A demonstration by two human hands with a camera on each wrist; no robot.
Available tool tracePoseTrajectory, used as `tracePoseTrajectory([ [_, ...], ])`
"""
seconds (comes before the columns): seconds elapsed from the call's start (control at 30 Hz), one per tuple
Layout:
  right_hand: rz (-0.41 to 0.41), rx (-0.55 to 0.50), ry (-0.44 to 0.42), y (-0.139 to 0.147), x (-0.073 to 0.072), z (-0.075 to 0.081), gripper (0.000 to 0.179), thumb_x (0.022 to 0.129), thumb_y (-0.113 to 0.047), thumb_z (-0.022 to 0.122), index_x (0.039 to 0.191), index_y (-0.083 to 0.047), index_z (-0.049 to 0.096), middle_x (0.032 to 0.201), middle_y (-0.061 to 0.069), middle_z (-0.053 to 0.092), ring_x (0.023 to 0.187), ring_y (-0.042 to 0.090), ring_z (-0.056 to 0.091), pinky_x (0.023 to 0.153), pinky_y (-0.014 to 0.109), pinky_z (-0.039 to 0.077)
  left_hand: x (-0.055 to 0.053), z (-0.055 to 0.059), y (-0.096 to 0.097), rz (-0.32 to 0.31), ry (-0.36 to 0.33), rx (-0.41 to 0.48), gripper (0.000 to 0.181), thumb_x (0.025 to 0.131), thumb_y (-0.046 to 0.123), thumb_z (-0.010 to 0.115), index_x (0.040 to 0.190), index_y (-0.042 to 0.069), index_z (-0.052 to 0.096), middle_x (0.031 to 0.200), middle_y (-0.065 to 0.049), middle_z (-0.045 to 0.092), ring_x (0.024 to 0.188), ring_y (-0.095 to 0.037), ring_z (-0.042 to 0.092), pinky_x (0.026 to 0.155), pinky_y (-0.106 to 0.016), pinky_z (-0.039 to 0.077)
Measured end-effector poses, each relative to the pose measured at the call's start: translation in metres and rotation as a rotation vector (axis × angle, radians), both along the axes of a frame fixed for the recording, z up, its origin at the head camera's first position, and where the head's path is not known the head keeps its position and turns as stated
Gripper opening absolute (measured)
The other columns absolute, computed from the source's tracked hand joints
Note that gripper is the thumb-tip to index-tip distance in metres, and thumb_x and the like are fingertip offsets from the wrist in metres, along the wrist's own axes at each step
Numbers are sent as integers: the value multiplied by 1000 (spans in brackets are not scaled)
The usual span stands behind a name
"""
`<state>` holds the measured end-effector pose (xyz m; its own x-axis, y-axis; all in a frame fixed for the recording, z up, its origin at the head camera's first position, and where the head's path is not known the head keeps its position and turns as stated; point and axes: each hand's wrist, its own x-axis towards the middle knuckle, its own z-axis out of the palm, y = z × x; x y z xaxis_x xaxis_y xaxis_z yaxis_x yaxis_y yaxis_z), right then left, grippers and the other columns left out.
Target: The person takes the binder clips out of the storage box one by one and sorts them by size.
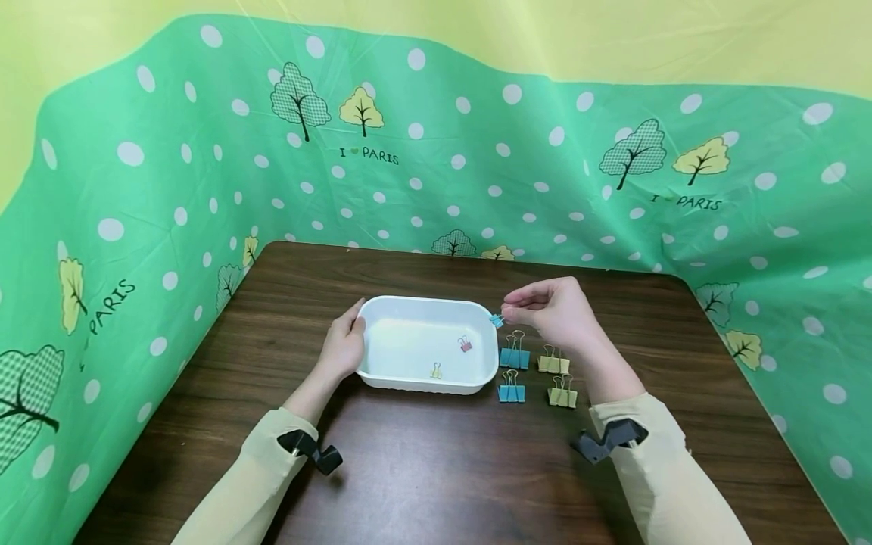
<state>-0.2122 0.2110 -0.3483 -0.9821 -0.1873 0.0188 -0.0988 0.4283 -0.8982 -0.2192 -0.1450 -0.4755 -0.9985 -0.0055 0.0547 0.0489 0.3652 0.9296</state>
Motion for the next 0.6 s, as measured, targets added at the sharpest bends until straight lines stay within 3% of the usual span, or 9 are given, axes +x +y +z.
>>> tracePoseTrajectory([
  [0.23,28,6,-14,12,11,-4,23,90,-2,84,110,8,78,98,16,79,85,23,78,77,31,63,0,0,0,5,-2,7,51,112,11,38,162,-1,39,161,-20,45,149,-34,39,122,-51,32],
  [0.6,194,65,-59,25,24,-27,18,87,-2,86,102,5,80,93,13,79,82,21,76,73,31,62,1,3,1,-2,-13,8,51,113,12,36,162,-1,37,163,-19,42,150,-34,37,122,-52,31],
])
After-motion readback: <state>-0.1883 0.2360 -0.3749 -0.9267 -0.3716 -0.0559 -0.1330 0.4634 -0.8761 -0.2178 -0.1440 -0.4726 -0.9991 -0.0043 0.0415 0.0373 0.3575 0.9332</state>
